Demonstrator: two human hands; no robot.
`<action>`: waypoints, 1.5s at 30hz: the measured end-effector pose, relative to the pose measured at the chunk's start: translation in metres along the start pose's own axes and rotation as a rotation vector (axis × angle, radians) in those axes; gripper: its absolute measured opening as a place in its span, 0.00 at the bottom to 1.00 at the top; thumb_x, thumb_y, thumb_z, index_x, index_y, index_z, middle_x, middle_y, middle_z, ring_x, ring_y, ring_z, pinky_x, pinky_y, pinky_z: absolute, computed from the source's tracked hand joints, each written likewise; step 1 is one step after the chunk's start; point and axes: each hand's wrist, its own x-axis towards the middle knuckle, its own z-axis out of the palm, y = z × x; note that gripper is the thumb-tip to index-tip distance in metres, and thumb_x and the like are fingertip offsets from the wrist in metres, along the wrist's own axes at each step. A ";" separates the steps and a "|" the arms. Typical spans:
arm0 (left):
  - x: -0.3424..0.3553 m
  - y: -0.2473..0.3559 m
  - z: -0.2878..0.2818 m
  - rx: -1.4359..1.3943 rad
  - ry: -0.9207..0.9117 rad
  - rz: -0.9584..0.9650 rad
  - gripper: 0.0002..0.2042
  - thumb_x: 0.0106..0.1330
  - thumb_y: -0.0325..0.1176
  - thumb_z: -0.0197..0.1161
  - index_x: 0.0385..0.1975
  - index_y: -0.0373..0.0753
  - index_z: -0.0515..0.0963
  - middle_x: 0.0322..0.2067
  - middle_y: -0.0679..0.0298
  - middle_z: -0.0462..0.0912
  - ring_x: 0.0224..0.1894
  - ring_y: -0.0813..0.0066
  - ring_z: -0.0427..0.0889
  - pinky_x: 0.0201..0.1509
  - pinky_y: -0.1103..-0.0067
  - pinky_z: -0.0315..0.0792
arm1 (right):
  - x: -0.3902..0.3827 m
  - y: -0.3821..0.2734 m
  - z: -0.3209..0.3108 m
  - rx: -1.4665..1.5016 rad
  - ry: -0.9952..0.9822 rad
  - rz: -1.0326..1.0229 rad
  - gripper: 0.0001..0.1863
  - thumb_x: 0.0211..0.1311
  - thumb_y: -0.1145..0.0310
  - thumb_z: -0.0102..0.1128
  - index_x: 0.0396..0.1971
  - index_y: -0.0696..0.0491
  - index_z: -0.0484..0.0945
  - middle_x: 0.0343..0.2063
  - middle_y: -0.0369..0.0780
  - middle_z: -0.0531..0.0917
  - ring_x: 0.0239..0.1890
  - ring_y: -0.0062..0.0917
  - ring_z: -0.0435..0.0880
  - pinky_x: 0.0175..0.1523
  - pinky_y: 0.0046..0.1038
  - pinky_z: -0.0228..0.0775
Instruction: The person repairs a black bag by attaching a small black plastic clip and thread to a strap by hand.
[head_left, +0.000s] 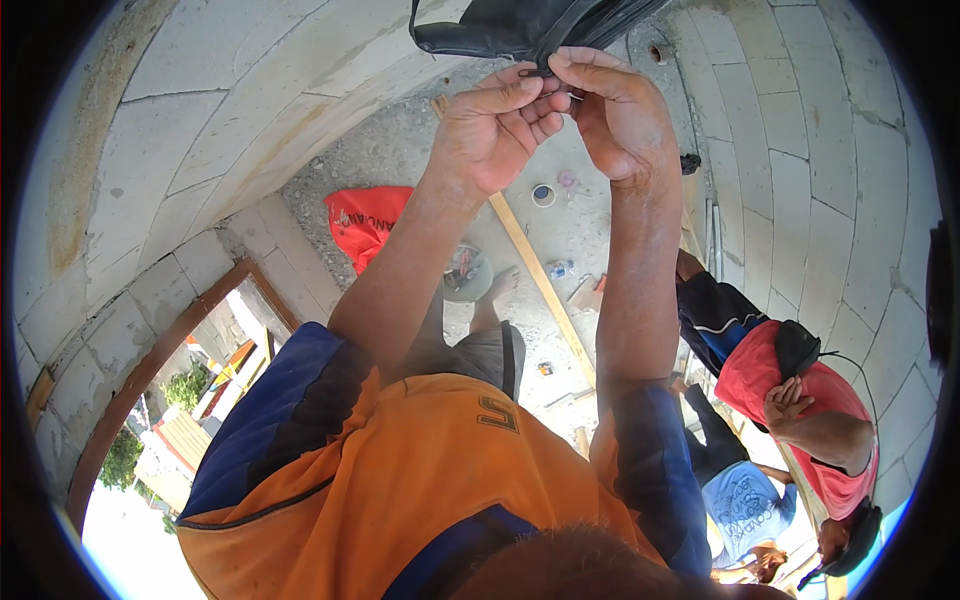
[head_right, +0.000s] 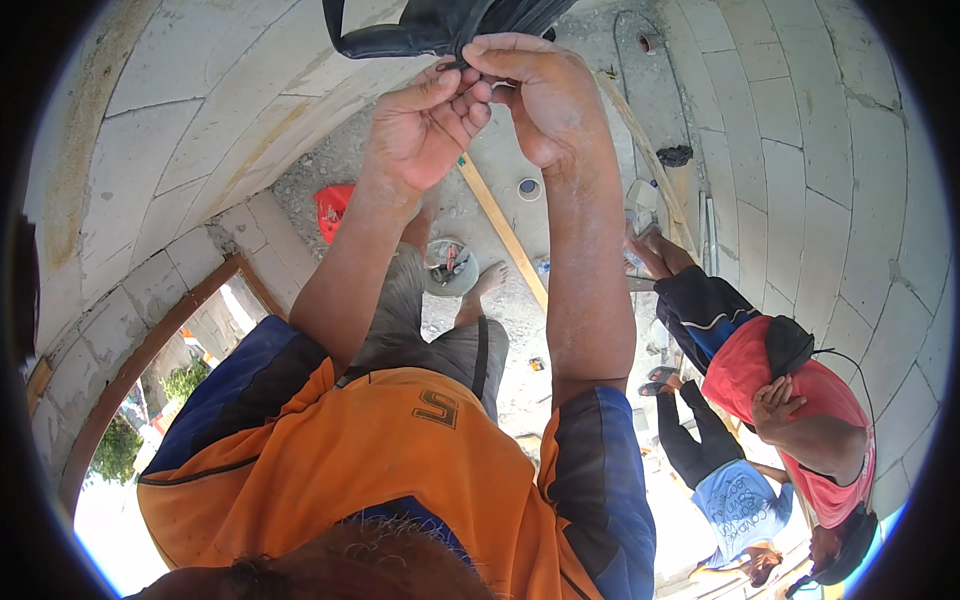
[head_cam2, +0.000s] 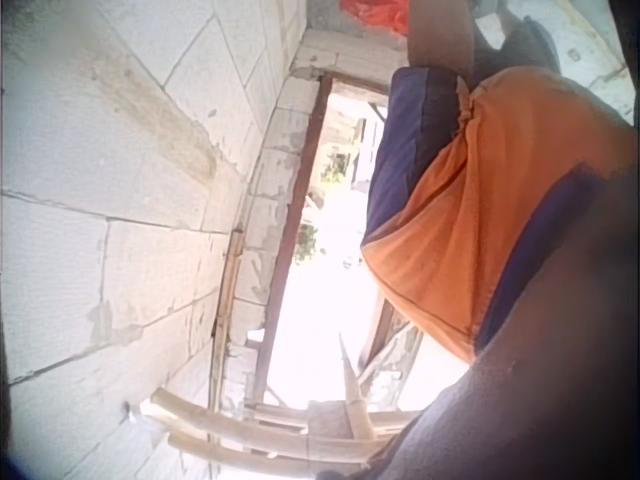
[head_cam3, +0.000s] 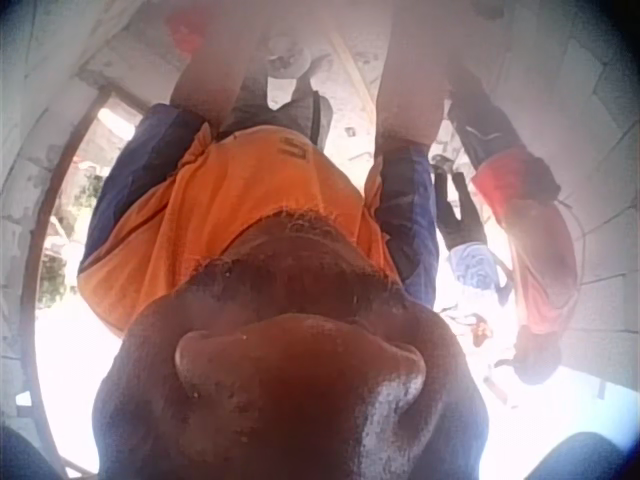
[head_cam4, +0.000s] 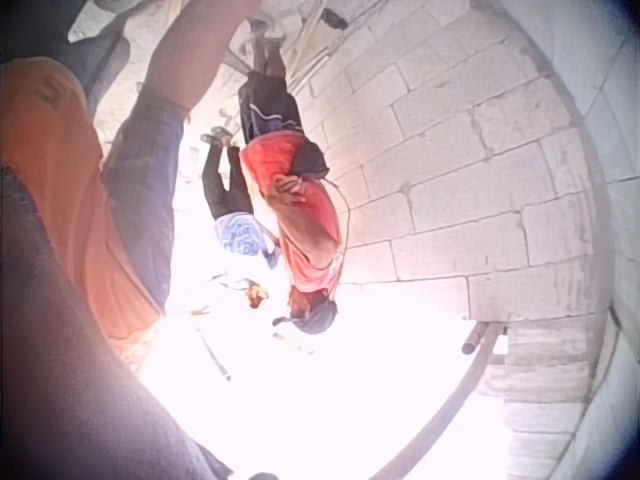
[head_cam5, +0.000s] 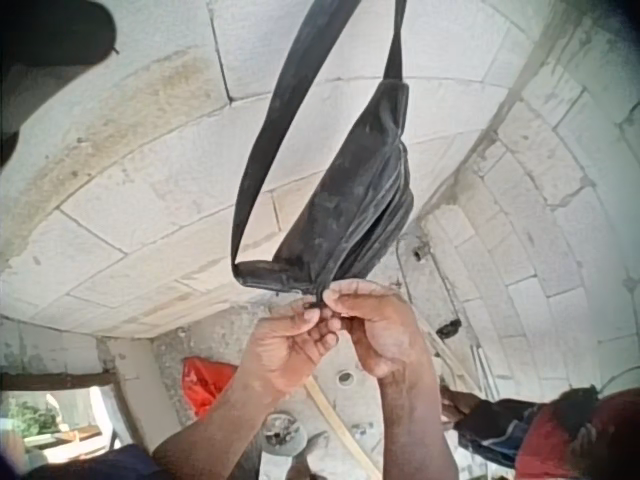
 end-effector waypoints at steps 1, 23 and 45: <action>-0.001 -0.002 0.002 -0.031 0.009 -0.002 0.04 0.68 0.28 0.65 0.38 0.37 0.83 0.38 0.55 0.87 0.43 0.60 0.87 0.50 0.68 0.82 | 0.000 0.001 -0.003 0.006 0.001 0.001 0.10 0.58 0.76 0.69 0.39 0.62 0.86 0.31 0.39 0.87 0.30 0.21 0.80 0.42 0.23 0.72; -0.005 0.008 0.008 -0.066 -0.010 -0.028 0.08 0.67 0.29 0.63 0.40 0.32 0.83 0.39 0.52 0.88 0.42 0.56 0.88 0.49 0.65 0.84 | -0.004 0.000 0.001 0.058 -0.002 -0.003 0.09 0.58 0.75 0.70 0.38 0.61 0.86 0.33 0.39 0.86 0.35 0.22 0.80 0.46 0.25 0.71; -0.012 0.016 0.017 0.106 0.066 -0.079 0.11 0.69 0.35 0.68 0.41 0.33 0.82 0.35 0.56 0.85 0.40 0.61 0.88 0.43 0.70 0.83 | -0.010 0.002 0.010 -0.057 0.044 -0.064 0.09 0.56 0.75 0.70 0.36 0.62 0.87 0.32 0.40 0.87 0.35 0.23 0.81 0.45 0.25 0.70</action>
